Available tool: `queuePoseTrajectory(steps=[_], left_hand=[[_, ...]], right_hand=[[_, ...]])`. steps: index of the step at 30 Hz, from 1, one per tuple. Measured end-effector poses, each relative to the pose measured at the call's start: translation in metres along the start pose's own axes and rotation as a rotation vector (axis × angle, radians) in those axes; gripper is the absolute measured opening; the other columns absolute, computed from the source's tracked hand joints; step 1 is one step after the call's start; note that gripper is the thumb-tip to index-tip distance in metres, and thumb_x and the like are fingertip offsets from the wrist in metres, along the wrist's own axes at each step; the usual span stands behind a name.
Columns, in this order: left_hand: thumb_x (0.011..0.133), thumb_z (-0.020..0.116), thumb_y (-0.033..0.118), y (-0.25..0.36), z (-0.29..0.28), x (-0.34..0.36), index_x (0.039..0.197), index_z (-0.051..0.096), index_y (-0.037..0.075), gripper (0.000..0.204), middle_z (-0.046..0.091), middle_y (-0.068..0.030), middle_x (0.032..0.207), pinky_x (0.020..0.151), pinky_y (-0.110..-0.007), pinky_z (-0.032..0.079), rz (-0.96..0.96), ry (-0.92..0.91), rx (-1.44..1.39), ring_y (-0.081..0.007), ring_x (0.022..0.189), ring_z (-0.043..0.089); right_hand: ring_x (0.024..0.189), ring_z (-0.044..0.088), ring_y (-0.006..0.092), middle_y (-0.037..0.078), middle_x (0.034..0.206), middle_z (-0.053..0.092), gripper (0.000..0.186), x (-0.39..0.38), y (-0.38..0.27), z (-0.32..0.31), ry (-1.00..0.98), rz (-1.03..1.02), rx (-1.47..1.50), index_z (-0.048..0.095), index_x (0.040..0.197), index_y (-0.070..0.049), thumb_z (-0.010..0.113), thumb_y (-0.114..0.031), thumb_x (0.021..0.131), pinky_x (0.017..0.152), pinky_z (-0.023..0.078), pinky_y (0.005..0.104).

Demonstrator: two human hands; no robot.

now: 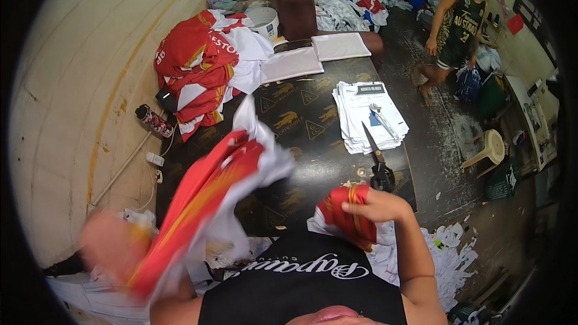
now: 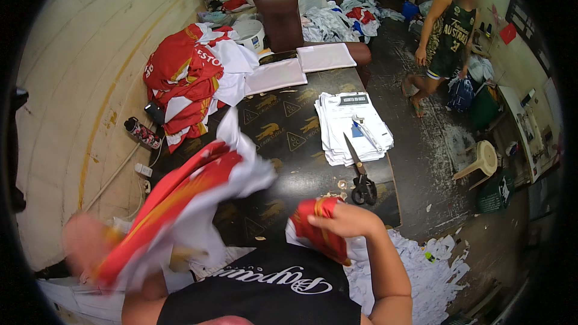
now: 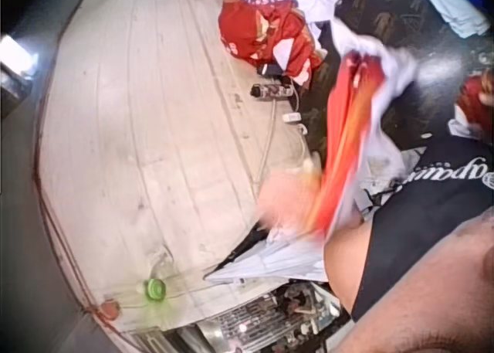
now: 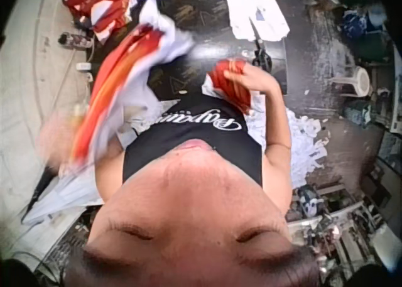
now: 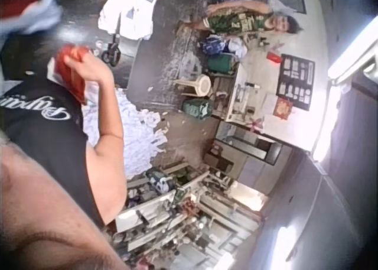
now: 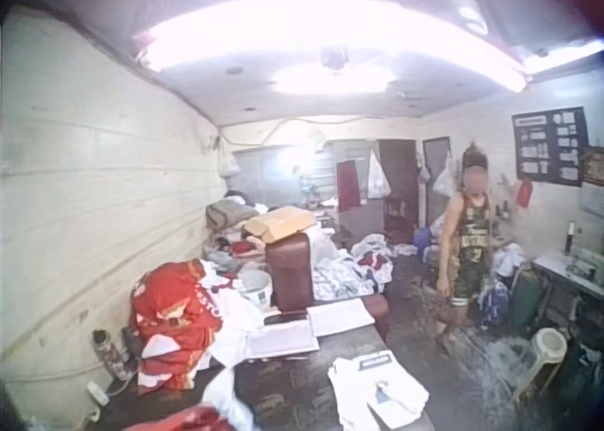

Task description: The person uses shears to cut a large white sheet of fabric on a table, then picks up a red and white jersey, cuts a piece from it, and continues cutting the white fabric. The person folds and stacks the cut pieces on the table.

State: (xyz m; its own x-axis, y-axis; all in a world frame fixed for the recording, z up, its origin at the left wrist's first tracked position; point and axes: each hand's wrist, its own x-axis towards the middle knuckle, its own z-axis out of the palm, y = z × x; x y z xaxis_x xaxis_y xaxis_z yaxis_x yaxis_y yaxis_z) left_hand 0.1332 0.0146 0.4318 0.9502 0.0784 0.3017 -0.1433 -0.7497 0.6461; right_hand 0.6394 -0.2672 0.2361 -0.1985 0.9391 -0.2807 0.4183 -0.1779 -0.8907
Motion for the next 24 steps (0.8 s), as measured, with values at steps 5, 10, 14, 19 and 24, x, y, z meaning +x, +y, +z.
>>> queuePoseTrajectory(steps=[5,10,14,19,24], left_hand=[[0.087,0.068,0.020,0.076,-0.008,0.078,0.112,0.069,0.003,0.029,0.067,-0.0107,0.111,0.081,-0.041,0.055,0.202,0.494,-0.103,-0.0252,0.092,0.066],[0.075,0.070,0.009,0.067,0.084,0.196,0.119,0.070,0.005,0.044,0.067,-0.0151,0.134,0.094,-0.046,0.055,0.190,0.334,0.315,-0.0323,0.107,0.069],[0.081,0.077,0.022,0.090,0.072,0.150,0.136,0.057,0.000,0.063,0.059,-0.0247,0.136,0.111,-0.055,0.047,-0.428,0.412,-0.049,-0.0450,0.125,0.060],[0.081,0.084,0.019,0.050,0.047,0.129,0.142,0.049,-0.011,0.077,0.059,-0.0280,0.143,0.109,-0.052,0.050,0.040,0.038,-0.585,-0.0394,0.127,0.063],[0.084,0.066,0.004,-0.047,-0.066,0.122,0.137,0.059,0.009,0.054,0.069,-0.0128,0.126,0.100,-0.043,0.053,0.056,0.268,1.048,-0.0342,0.116,0.067]], right_hand=[[0.108,0.066,0.0160,0.006,0.114,0.072,0.039,0.049,-0.119,0.026,0.388,-0.334,1.024,0.064,0.131,-0.003,0.056,-0.035,0.111,0.098,0.053,0.0373],[0.127,0.063,0.0330,0.023,0.139,0.060,0.056,0.015,-0.185,0.020,0.192,-0.673,-0.006,0.055,0.140,0.000,0.071,-0.036,0.101,0.107,0.048,0.0404],[0.145,0.048,0.0328,0.026,0.154,0.049,0.098,-0.026,-0.158,-0.031,0.879,-0.927,-0.684,0.046,0.150,0.000,0.093,-0.044,0.077,0.118,0.039,0.0442],[0.125,0.063,0.0422,0.023,0.138,0.064,0.106,0.075,-0.065,0.001,0.207,-0.114,-0.450,0.029,0.165,-0.014,0.087,-0.019,0.076,0.105,0.051,0.0484],[0.096,0.069,0.0346,0.016,0.100,0.071,0.035,0.098,-0.068,-0.106,1.021,0.130,-0.733,0.074,0.112,-0.008,0.070,0.000,0.079,0.086,0.055,0.0461]])
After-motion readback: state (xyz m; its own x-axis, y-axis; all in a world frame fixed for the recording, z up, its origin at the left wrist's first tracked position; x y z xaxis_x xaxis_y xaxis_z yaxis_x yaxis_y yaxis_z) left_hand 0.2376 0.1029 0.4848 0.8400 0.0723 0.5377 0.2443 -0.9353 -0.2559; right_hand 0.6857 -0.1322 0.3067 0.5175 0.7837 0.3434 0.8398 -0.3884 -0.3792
